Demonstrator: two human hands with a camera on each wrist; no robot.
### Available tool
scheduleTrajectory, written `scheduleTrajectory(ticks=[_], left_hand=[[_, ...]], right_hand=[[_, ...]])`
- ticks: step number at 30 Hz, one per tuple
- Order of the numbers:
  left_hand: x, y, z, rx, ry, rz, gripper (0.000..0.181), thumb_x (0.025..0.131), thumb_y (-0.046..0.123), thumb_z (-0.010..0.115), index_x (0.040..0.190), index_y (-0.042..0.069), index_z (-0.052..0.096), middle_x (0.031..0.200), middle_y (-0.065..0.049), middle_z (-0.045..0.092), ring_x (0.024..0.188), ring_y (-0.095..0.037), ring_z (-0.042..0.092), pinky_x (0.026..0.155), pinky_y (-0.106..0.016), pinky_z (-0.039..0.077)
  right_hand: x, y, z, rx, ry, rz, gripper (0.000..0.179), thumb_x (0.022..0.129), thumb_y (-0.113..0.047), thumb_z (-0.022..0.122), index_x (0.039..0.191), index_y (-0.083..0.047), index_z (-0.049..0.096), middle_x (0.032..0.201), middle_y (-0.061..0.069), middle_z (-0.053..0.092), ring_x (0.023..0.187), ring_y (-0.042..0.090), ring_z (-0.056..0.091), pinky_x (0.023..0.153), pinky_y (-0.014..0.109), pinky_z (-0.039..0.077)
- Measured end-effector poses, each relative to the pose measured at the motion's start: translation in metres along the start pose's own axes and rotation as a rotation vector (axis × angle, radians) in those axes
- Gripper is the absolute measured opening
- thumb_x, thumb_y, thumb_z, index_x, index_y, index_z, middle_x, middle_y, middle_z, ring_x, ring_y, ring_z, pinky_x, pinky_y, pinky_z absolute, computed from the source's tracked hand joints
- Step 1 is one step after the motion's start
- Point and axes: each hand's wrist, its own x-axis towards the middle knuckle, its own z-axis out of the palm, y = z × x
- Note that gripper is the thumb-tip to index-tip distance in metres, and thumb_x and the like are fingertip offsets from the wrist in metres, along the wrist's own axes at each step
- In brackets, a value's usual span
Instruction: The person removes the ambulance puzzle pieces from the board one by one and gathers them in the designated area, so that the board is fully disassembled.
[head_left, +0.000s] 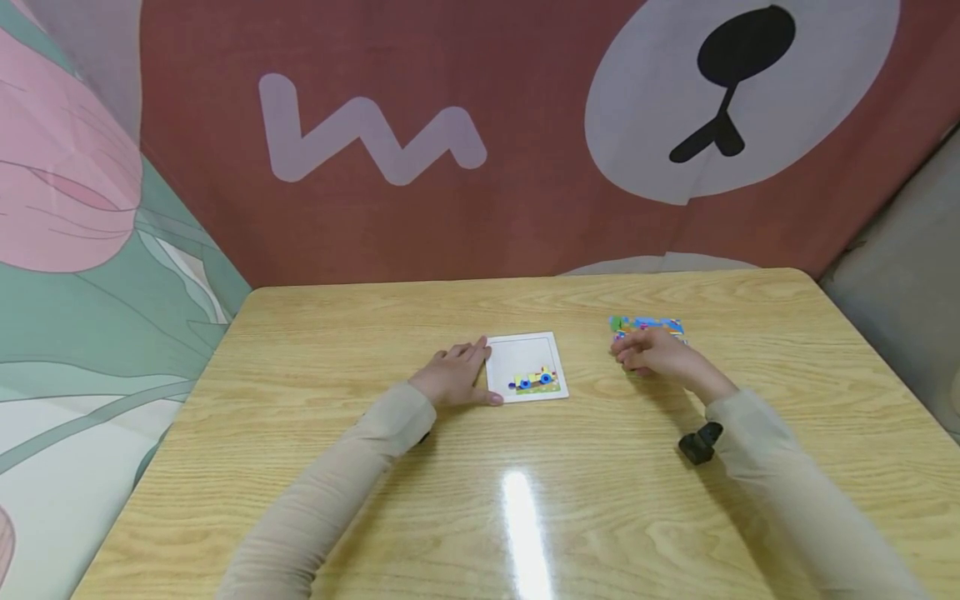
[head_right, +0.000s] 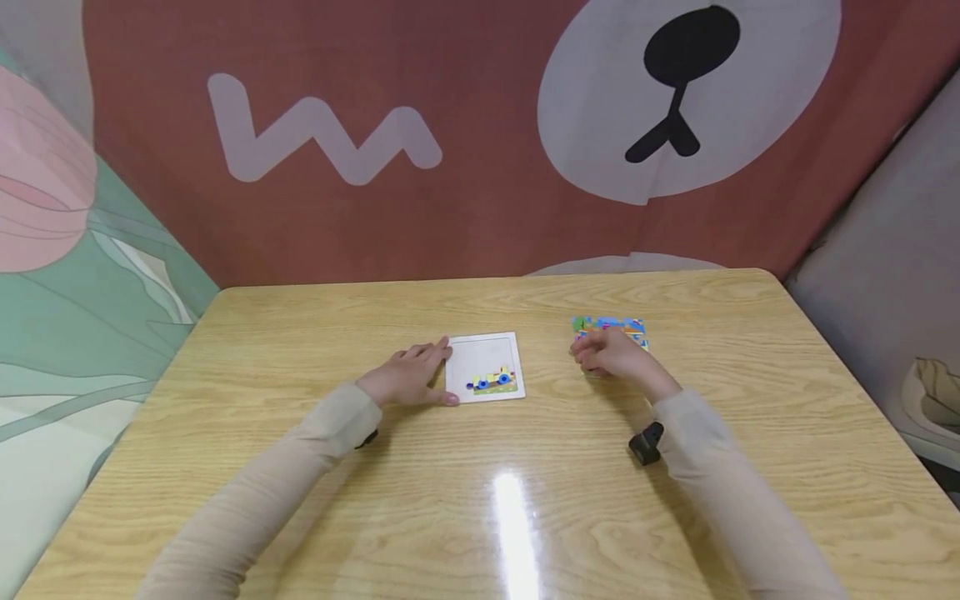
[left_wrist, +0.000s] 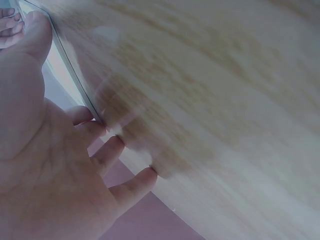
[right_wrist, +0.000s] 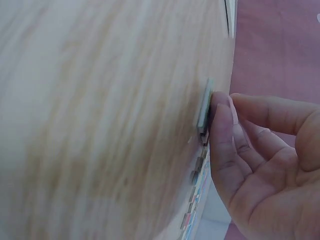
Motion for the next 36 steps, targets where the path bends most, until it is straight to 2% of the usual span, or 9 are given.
scheduleTrajectory(ticks=[3, 8, 11, 16, 23, 29, 36], left_hand=[[0.000, 0.000, 0.000, -0.002, -0.001, -0.001, 0.095, 0.086, 0.065, 0.052, 0.155, 0.013, 0.012, 0.163, -0.006, 0.004, 0.150, -0.029, 0.014, 0.120, -0.052, 0.020], [0.001, 0.000, 0.000, -0.008, -0.008, -0.006, 0.096, 0.085, 0.066, 0.052, 0.155, 0.014, 0.011, 0.163, -0.005, 0.003, 0.150, -0.028, 0.013, 0.120, -0.051, 0.018], [0.001, 0.000, 0.000, -0.010, -0.006, -0.005, 0.096, 0.085, 0.066, 0.052, 0.155, 0.014, 0.011, 0.163, -0.005, 0.003, 0.150, -0.028, 0.013, 0.120, -0.051, 0.018], [0.001, -0.001, 0.000, -0.002, -0.004, -0.003, 0.095, 0.086, 0.066, 0.051, 0.155, 0.014, 0.011, 0.163, -0.005, 0.003, 0.150, -0.027, 0.014, 0.120, -0.050, 0.019], [0.000, 0.000, 0.000, 0.016, 0.004, 0.002, 0.095, 0.086, 0.066, 0.051, 0.155, 0.013, 0.013, 0.163, -0.006, 0.005, 0.149, -0.029, 0.016, 0.119, -0.051, 0.021], [-0.001, -0.001, 0.001, 0.004, 0.015, 0.004, 0.095, 0.086, 0.065, 0.052, 0.154, 0.012, 0.014, 0.163, -0.007, 0.007, 0.149, -0.029, 0.017, 0.119, -0.051, 0.022], [0.000, -0.001, 0.001, 0.012, 0.018, 0.011, 0.095, 0.086, 0.066, 0.051, 0.155, 0.012, 0.013, 0.163, -0.007, 0.006, 0.149, -0.029, 0.017, 0.119, -0.051, 0.022]], right_hand=[[0.000, -0.006, 0.003, -0.013, 0.007, 0.007, 0.038, 0.095, -0.005, 0.053, 0.127, 0.015, 0.048, 0.125, 0.032, 0.056, 0.074, -0.002, 0.054, 0.065, 0.018, 0.049], [0.003, -0.021, 0.015, -0.057, 0.037, -0.002, 0.038, 0.092, -0.005, 0.056, 0.125, 0.012, 0.053, 0.119, 0.029, 0.060, 0.066, 0.004, 0.050, 0.060, 0.020, 0.046], [0.008, -0.029, 0.026, -0.071, 0.033, -0.031, 0.037, 0.089, -0.003, 0.059, 0.123, 0.011, 0.056, 0.114, 0.026, 0.062, 0.079, 0.006, 0.057, 0.067, 0.022, 0.051], [0.019, -0.039, 0.044, -0.089, 0.000, -0.089, 0.034, 0.088, -0.003, 0.062, 0.120, 0.008, 0.060, 0.111, 0.025, 0.064, 0.094, 0.019, 0.062, 0.073, 0.025, 0.053], [0.029, -0.052, 0.069, -0.106, -0.034, -0.160, 0.029, 0.086, 0.003, 0.061, 0.114, 0.008, 0.063, 0.104, 0.022, 0.067, 0.094, 0.024, 0.065, 0.076, 0.026, 0.053], [0.032, -0.062, 0.085, -0.142, -0.053, -0.177, 0.028, 0.085, 0.003, 0.063, 0.113, 0.004, 0.065, 0.111, 0.020, 0.066, 0.104, 0.030, 0.064, 0.086, 0.034, 0.055], [0.036, -0.065, 0.094, -0.218, -0.054, -0.186, 0.030, 0.082, 0.004, 0.065, 0.112, 0.002, 0.065, 0.115, 0.018, 0.067, 0.097, 0.025, 0.065, 0.085, 0.034, 0.054]])
